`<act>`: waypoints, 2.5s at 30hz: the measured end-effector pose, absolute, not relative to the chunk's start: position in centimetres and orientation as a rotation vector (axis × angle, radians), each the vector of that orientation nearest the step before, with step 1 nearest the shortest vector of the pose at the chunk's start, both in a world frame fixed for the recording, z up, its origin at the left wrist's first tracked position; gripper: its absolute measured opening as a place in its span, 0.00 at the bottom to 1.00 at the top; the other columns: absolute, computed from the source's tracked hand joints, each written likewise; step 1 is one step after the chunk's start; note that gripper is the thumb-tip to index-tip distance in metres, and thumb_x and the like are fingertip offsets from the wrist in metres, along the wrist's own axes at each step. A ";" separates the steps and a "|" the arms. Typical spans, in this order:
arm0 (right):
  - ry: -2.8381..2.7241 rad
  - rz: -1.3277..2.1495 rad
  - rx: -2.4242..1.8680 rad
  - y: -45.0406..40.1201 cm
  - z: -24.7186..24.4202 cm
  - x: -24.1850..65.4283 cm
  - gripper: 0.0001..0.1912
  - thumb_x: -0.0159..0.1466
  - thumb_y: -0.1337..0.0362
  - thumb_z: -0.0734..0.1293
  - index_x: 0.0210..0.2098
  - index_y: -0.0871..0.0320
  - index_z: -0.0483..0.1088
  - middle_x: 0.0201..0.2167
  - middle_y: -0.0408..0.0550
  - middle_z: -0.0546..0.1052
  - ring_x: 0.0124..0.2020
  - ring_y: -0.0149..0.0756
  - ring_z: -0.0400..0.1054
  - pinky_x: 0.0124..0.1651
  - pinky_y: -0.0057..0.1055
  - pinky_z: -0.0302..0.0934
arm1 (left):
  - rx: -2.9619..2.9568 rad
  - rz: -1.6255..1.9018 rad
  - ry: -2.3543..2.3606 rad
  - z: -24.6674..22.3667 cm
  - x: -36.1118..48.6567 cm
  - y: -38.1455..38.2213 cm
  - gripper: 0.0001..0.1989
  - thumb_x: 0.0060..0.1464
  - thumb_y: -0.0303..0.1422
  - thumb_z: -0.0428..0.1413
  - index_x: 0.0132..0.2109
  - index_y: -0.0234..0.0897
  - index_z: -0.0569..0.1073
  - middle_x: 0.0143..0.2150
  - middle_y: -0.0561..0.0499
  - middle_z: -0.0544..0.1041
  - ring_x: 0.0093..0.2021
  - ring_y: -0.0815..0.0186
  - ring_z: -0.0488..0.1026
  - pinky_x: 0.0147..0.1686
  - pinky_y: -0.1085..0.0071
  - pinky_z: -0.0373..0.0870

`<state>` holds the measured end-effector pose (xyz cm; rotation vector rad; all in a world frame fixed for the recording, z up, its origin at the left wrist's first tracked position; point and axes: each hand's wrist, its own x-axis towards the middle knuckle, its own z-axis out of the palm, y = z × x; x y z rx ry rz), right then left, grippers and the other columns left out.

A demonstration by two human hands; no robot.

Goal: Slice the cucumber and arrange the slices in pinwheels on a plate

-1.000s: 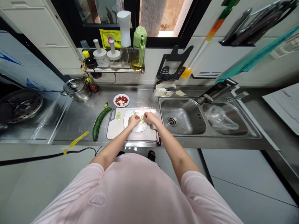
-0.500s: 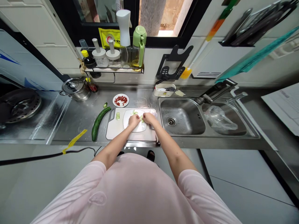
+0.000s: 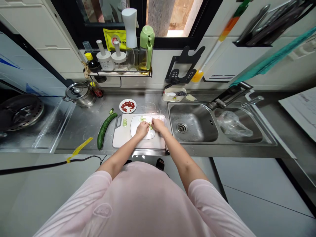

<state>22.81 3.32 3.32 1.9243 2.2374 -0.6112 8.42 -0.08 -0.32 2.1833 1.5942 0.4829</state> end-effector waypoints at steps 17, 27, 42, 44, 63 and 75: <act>2.261 -0.668 2.056 2.9 2.2 24.4 0.09 0.63 0.64 0.61 0.43 0.56 0.68 0.40 0.51 0.76 0.41 0.38 0.69 0.39 0.27 0.57 | 2.476 0.453 1.462 -2.4 7.9 -0.6 0.14 0.59 0.28 0.48 0.49 0.40 0.74 0.40 0.47 0.70 0.43 0.64 0.65 0.44 0.70 0.65; 2.310 -0.650 2.016 2.7 1.5 24.5 0.09 0.64 0.64 0.61 0.43 0.57 0.68 0.39 0.52 0.76 0.40 0.38 0.69 0.38 0.27 0.56 | 2.566 0.349 1.444 -1.6 7.9 -0.6 0.13 0.60 0.29 0.47 0.46 0.38 0.75 0.40 0.45 0.70 0.42 0.63 0.65 0.42 0.69 0.64; 2.337 -0.660 2.109 2.1 1.5 25.2 0.11 0.65 0.65 0.59 0.45 0.56 0.67 0.40 0.51 0.76 0.40 0.37 0.69 0.38 0.27 0.54 | 2.451 0.444 1.496 -1.8 7.8 -0.5 0.15 0.57 0.27 0.48 0.48 0.39 0.74 0.40 0.46 0.70 0.43 0.63 0.65 0.44 0.68 0.64; 2.327 -0.652 2.131 1.9 1.3 25.2 0.11 0.65 0.65 0.59 0.45 0.56 0.67 0.40 0.51 0.76 0.39 0.37 0.69 0.38 0.27 0.54 | 2.456 0.448 1.484 -1.8 7.6 -0.4 0.15 0.57 0.27 0.48 0.48 0.41 0.74 0.40 0.47 0.70 0.43 0.63 0.65 0.43 0.69 0.64; 2.315 -0.678 2.124 1.2 1.7 24.9 0.10 0.64 0.63 0.60 0.44 0.57 0.67 0.41 0.51 0.76 0.40 0.36 0.68 0.37 0.26 0.53 | 2.531 0.338 1.447 -1.5 7.7 -0.4 0.14 0.61 0.29 0.46 0.46 0.41 0.75 0.41 0.45 0.70 0.42 0.63 0.66 0.42 0.69 0.62; 2.319 -0.742 2.166 0.9 1.2 24.7 0.10 0.64 0.65 0.59 0.43 0.57 0.68 0.39 0.50 0.76 0.38 0.35 0.68 0.36 0.26 0.53 | 2.562 0.302 1.457 -1.0 7.8 -0.6 0.16 0.63 0.32 0.42 0.45 0.39 0.75 0.39 0.44 0.70 0.41 0.62 0.66 0.38 0.69 0.61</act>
